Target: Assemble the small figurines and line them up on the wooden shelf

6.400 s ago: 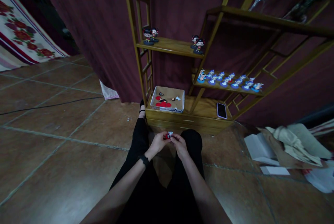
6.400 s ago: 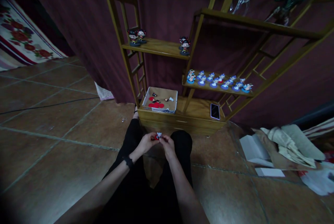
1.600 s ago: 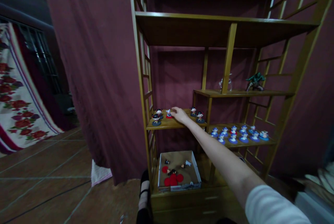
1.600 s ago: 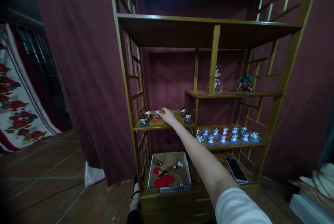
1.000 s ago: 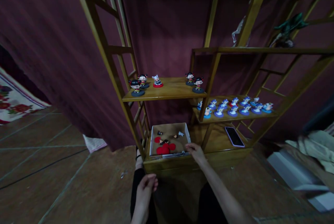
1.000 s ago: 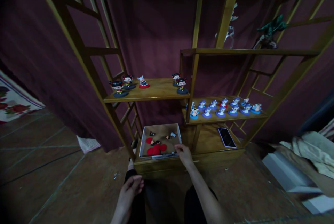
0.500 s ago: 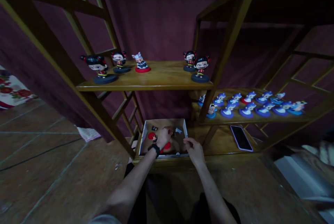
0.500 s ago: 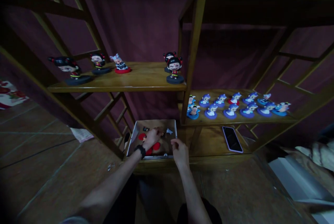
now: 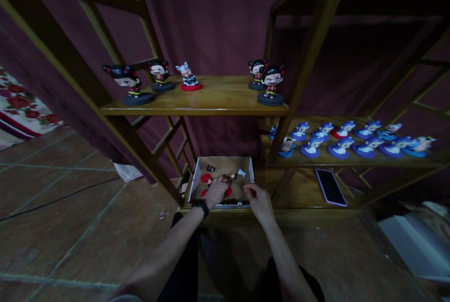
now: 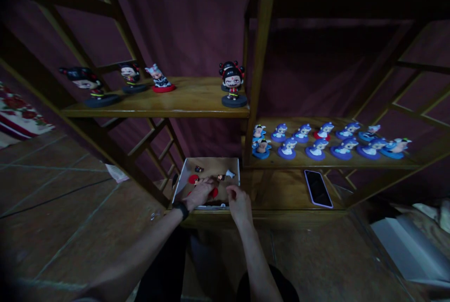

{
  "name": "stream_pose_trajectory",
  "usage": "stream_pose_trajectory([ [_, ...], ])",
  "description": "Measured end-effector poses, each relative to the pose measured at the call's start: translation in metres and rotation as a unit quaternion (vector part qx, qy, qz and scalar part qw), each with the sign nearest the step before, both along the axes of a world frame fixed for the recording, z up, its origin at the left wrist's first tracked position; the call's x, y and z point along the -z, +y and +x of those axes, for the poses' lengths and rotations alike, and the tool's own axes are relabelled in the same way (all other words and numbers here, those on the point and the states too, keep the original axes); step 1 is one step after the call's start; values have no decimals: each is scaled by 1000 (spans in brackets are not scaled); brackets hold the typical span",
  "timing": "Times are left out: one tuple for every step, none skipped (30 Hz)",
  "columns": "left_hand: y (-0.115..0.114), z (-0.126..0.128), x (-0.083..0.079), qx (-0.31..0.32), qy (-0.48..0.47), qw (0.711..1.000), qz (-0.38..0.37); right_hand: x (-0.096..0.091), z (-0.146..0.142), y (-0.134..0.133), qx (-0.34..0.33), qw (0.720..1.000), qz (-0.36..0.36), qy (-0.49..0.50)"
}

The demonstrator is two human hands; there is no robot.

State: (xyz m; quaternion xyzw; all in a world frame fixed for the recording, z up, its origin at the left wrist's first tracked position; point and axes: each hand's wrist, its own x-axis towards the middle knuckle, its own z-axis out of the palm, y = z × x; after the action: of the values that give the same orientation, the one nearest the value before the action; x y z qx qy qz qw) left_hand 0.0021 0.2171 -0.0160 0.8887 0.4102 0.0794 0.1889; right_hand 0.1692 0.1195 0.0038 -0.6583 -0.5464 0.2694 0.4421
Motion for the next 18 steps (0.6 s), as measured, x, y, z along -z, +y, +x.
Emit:
stream_pose_trajectory([
  [-1, 3, -3, -18, -30, 999, -19, 1, -1, 0, 3, 1000, -2, -5],
  [-3, 5, -6, -46, -82, 994, -51, 2, 0, 1, 10, 1000, -4, -10],
  [-6, 7, -9, -84, -153, 979, -102, 4, 0, 2, 18, 1000, -5, -14],
  [-10, 8, -12, -123, -238, 948, -171, 5, 1, 3, 27, 999, -4, -15],
  [-14, 9, -14, -158, -327, 896, -254, 6, 1, 4, 36, 999, 0, -12],
  [-19, 10, -15, -178, -405, 828, -343, 7, 1, 5, 42, 999, 5, -3],
  [-25, 10, -17, -183, -465, 756, -422, 7, 0, 5, 41, 999, 10, 11],
  [-30, 10, -18, -179, -502, 694, -485, 8, -2, 6, 34, 999, 14, 29],
  [-35, 10, -19, -174, -521, 646, -530, 8, -4, 7, 23, 998, 15, 48],
  [-39, 10, -20, -172, -529, 614, -560, 8, -6, 7, 10, 998, 13, 67],
  [-43, 11, -21, -171, -530, 595, -580, 8, -8, 8, -2, 996, 8, 85],
  [-45, 11, -21, -173, -526, 586, -592, 9, -10, 8, -12, 995, 3, 100],
  [-47, 12, -21, -175, -522, 583, -597, 9, -12, 9, -19, 993, -2, 115],
  [-47, 12, -21, -176, -517, 586, -599, 9, -13, 9, -21, 991, -5, 130],
  [-47, 12, -20, -178, -510, 594, -596, 10, -14, 10, -21, 989, -8, 143],
  [-45, 12, -20, -178, -499, 608, -591, 10, -14, 11, -19, 987, -11, 160],
  [-41, 12, -19, -178, -485, 629, -580, 11, -15, 11, -12, 983, -15, 182],
  [-37, 12, -18, -178, -469, 658, -562, 12, -15, 12, 1, 977, -20, 210],
])
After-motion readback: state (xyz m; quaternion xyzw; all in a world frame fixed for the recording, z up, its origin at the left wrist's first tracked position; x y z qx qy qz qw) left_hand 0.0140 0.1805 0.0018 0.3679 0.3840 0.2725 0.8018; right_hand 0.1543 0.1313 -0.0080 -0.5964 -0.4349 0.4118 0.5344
